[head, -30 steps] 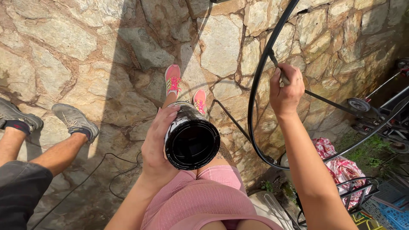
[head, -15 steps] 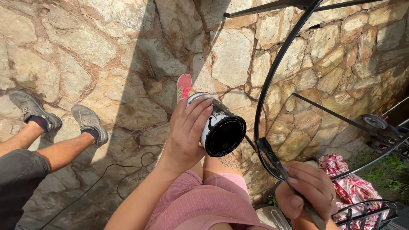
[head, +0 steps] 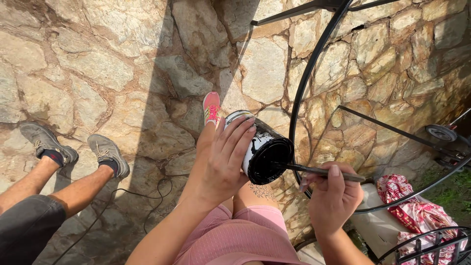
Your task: Painting a circular metal frame with black paint using a small brush
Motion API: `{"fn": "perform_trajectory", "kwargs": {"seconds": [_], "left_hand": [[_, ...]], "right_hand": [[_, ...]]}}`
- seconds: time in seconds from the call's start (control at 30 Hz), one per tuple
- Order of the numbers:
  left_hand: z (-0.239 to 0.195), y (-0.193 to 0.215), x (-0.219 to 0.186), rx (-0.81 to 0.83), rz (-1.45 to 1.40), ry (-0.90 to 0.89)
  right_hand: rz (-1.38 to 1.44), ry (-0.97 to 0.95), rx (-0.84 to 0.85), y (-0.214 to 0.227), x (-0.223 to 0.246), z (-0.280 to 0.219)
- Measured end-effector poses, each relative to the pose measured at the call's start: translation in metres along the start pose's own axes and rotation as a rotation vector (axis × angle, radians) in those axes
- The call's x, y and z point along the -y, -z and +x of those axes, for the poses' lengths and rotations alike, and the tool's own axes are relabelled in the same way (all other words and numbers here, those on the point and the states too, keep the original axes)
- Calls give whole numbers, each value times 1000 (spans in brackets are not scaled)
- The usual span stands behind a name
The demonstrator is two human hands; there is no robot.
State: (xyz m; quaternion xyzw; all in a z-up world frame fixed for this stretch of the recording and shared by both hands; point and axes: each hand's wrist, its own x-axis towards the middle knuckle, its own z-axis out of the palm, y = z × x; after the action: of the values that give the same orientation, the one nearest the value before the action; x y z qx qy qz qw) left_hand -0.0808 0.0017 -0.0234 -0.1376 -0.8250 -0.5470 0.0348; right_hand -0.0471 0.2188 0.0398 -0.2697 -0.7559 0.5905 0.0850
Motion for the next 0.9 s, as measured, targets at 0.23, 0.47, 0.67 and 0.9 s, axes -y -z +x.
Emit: {"fn": "perform_trajectory", "kwargs": {"seconds": [0.23,0.47,0.67,0.9], "left_hand": [[18,-7,-5,-10,-23,43],[19,-17,10,-33,-93,78],[32,-16,1,-204,-103,94],[16,-13,6,-118,-117,138]], "right_hand": [[180,-565,-161,-1,6,26],[348,-556,-266,22,3,53],[300,-196,-253,16,-74,134],[26,154,226,-19,-118,230]]}}
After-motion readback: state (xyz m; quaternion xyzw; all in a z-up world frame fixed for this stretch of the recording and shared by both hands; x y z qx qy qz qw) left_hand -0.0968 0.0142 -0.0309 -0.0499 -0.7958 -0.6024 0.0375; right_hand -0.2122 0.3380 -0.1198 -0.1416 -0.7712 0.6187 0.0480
